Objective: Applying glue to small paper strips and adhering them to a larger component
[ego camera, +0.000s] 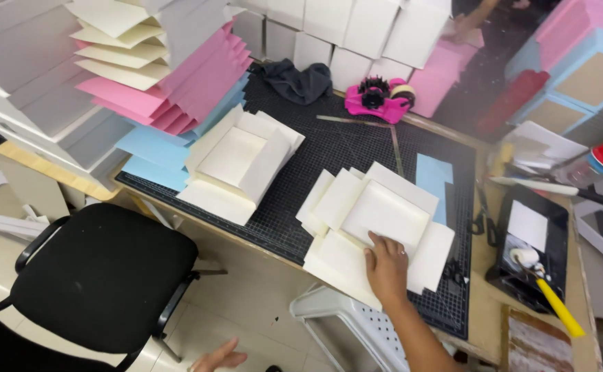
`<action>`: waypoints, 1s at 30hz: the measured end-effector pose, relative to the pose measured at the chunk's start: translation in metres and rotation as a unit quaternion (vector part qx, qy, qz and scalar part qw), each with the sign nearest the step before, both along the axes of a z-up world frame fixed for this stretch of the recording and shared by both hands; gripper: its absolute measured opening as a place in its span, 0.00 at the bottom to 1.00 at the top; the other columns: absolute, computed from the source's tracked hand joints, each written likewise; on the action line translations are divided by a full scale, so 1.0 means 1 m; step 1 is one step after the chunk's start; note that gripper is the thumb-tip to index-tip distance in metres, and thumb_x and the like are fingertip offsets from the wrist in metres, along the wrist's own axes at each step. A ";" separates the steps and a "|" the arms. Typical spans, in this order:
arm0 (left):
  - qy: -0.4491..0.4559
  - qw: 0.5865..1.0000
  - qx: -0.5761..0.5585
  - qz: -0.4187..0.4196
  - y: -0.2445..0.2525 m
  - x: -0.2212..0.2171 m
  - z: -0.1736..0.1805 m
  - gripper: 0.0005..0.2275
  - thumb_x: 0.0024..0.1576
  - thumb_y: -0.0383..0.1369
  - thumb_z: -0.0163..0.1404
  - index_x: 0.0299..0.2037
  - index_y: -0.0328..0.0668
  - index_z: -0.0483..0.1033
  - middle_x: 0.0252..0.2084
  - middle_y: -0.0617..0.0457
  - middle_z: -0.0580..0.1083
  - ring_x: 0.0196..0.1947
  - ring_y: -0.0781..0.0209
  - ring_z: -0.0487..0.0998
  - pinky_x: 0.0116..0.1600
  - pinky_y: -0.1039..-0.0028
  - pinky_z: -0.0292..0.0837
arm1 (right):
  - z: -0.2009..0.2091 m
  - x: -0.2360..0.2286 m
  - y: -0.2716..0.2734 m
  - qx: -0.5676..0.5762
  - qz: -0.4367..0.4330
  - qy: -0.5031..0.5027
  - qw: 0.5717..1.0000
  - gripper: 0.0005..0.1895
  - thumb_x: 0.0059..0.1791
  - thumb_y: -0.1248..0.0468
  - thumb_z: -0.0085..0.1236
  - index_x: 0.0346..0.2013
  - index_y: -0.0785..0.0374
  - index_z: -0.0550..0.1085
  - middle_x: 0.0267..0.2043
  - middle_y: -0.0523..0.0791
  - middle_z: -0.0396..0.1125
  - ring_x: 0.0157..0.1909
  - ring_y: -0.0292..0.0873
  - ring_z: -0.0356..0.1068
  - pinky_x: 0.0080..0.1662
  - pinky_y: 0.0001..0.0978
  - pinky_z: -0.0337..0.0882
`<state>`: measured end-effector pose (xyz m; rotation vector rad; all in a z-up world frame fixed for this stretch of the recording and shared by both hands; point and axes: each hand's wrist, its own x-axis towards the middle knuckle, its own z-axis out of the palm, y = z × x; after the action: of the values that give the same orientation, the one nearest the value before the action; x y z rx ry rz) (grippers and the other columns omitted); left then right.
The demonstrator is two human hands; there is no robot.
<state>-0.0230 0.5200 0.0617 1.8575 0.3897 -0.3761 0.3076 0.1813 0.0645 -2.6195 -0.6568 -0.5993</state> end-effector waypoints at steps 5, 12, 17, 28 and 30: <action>-0.146 0.981 0.050 0.121 -0.092 0.021 0.092 0.23 0.48 0.44 0.62 0.57 0.66 0.81 0.44 0.65 0.90 0.50 0.71 0.87 0.59 0.75 0.73 | 0.001 -0.008 -0.020 0.008 0.038 0.021 0.999 0.13 0.54 0.63 0.52 0.52 0.58 0.77 0.43 0.46 0.66 0.45 0.57 0.66 0.45 0.52 0.69; -0.118 0.990 -0.071 0.013 -0.183 -0.006 0.082 0.24 0.48 0.42 0.67 0.58 0.59 0.81 0.55 0.60 0.80 0.60 0.69 0.79 0.67 0.77 0.61 | 0.115 -0.155 -0.050 0.162 0.140 0.031 0.976 0.12 0.56 0.64 0.47 0.48 0.65 0.77 0.41 0.48 0.68 0.47 0.50 0.68 0.50 0.40 0.68; 0.004 0.977 -0.191 -0.095 -0.250 -0.048 0.144 0.30 0.48 0.43 0.63 0.63 0.49 0.74 0.57 0.60 0.80 0.55 0.71 0.79 0.58 0.80 0.74 | 0.154 -0.288 -0.121 0.223 0.179 0.197 0.938 0.12 0.54 0.59 0.52 0.43 0.62 0.79 0.42 0.45 0.72 0.46 0.43 0.74 0.49 0.29 0.70; 0.119 0.924 -0.136 -0.337 -0.456 -0.123 0.048 0.42 0.47 0.63 0.56 0.68 0.44 0.65 0.68 0.54 0.70 0.69 0.66 0.69 0.72 0.78 0.58 | 0.068 -0.397 -0.359 0.193 0.002 0.527 0.828 0.11 0.49 0.62 0.60 0.45 0.55 0.83 0.46 0.38 0.79 0.48 0.33 0.77 0.54 0.22 0.71; 0.167 0.916 -0.272 -0.244 -0.498 -0.128 0.011 0.53 0.47 0.54 0.63 0.76 0.46 0.39 0.70 0.50 0.66 0.62 0.65 0.73 0.66 0.78 0.69 | 0.045 -0.385 -0.400 0.162 0.000 0.477 0.864 0.14 0.50 0.60 0.58 0.48 0.55 0.82 0.50 0.39 0.80 0.52 0.34 0.76 0.56 0.26 0.70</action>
<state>-0.1506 0.0223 0.0725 1.3168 0.0235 -1.0425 -0.0777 -0.2189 0.1096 -2.1892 -0.1944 0.5559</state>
